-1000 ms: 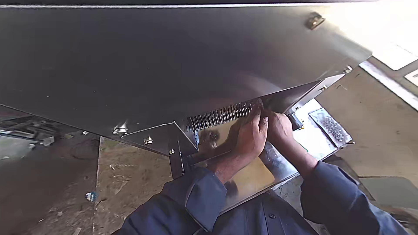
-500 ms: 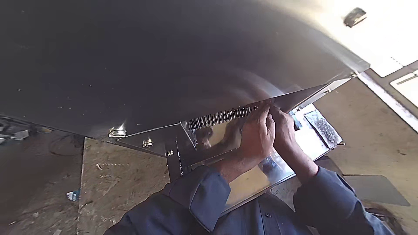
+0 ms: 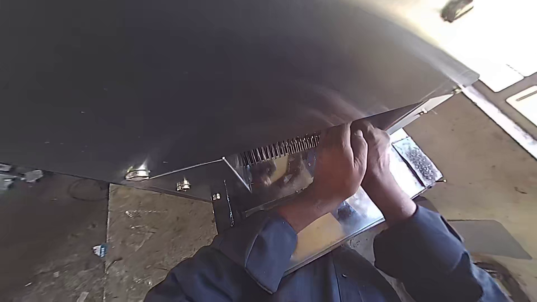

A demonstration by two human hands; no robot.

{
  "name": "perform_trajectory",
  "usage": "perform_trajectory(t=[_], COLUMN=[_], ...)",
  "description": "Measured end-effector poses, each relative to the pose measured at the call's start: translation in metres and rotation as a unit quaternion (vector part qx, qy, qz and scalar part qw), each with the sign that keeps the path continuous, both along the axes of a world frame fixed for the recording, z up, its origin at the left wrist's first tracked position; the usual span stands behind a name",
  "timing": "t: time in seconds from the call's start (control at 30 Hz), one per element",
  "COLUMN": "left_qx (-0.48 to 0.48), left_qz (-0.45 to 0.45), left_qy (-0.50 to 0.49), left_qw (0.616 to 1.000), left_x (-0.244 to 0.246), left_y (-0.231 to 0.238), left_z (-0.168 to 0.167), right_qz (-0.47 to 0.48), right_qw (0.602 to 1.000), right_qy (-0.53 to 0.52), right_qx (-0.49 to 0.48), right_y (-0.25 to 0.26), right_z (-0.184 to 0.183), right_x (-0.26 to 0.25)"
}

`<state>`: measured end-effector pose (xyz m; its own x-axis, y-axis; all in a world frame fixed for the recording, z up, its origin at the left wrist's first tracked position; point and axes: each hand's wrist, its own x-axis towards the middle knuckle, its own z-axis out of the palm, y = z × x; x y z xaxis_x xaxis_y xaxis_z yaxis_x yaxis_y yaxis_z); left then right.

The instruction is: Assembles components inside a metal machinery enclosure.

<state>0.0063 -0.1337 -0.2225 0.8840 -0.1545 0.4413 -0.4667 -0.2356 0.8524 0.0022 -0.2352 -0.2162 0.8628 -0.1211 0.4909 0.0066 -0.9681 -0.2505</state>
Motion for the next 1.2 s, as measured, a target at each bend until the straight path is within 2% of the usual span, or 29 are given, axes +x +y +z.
perform_trajectory(t=[0.03,0.13,0.2,0.27,0.33,0.5,0.6,0.67,0.8,0.97,1.1,1.13,1.2], left_qx=[0.000,0.039,0.044,0.012,-0.007,0.029,-0.034,-0.045,0.024,-0.033,0.018,0.018,-0.013], left_qz=[-0.002,-0.013,-0.004,0.011,-0.003,-0.014,-0.010,-0.009,-0.019,-0.011,-0.022,-0.023,-0.018], left_qy=[0.005,0.068,0.061,-0.004,-0.018,0.042,-0.017,-0.023,0.062,-0.015,0.034,0.030,-0.009], left_qw=[1.000,0.997,0.997,1.000,1.000,0.999,0.999,0.999,0.998,0.999,0.999,0.999,1.000], left_x=[0.002,0.007,0.005,0.004,0.001,0.005,0.007,0.007,0.010,0.009,0.008,0.008,0.008], left_y=[0.001,0.008,0.010,0.007,0.005,0.009,0.005,0.003,0.009,0.005,0.009,0.009,0.007], left_z=[0.000,-0.016,-0.018,-0.005,0.002,-0.024,-0.009,-0.008,-0.029,-0.008,-0.024,-0.023,-0.012], right_qz=[-0.006,-0.036,-0.023,0.013,0.026,-0.023,0.000,0.004,-0.030,0.007,-0.026,-0.025,0.000], right_qw=[1.000,0.992,0.996,1.000,0.999,0.998,0.999,0.999,0.993,1.000,0.996,0.996,1.000], right_qy=[0.007,0.122,0.089,-0.003,-0.038,0.061,-0.035,-0.049,0.110,-0.010,0.086,0.086,0.012], right_qx=[-0.005,-0.018,0.008,0.028,0.015,0.010,0.008,0.003,0.014,-0.002,0.004,0.007,-0.001], right_y=[0.001,0.009,0.009,0.004,0.000,0.008,0.007,0.006,0.011,0.004,0.010,0.010,0.006], right_z=[0.001,-0.014,-0.020,-0.008,0.000,-0.020,-0.005,-0.004,-0.021,-0.001,-0.013,-0.011,-0.002], right_x=[0.001,0.003,0.001,0.001,-0.004,0.000,0.003,0.003,0.003,0.002,0.001,0.000,0.000])
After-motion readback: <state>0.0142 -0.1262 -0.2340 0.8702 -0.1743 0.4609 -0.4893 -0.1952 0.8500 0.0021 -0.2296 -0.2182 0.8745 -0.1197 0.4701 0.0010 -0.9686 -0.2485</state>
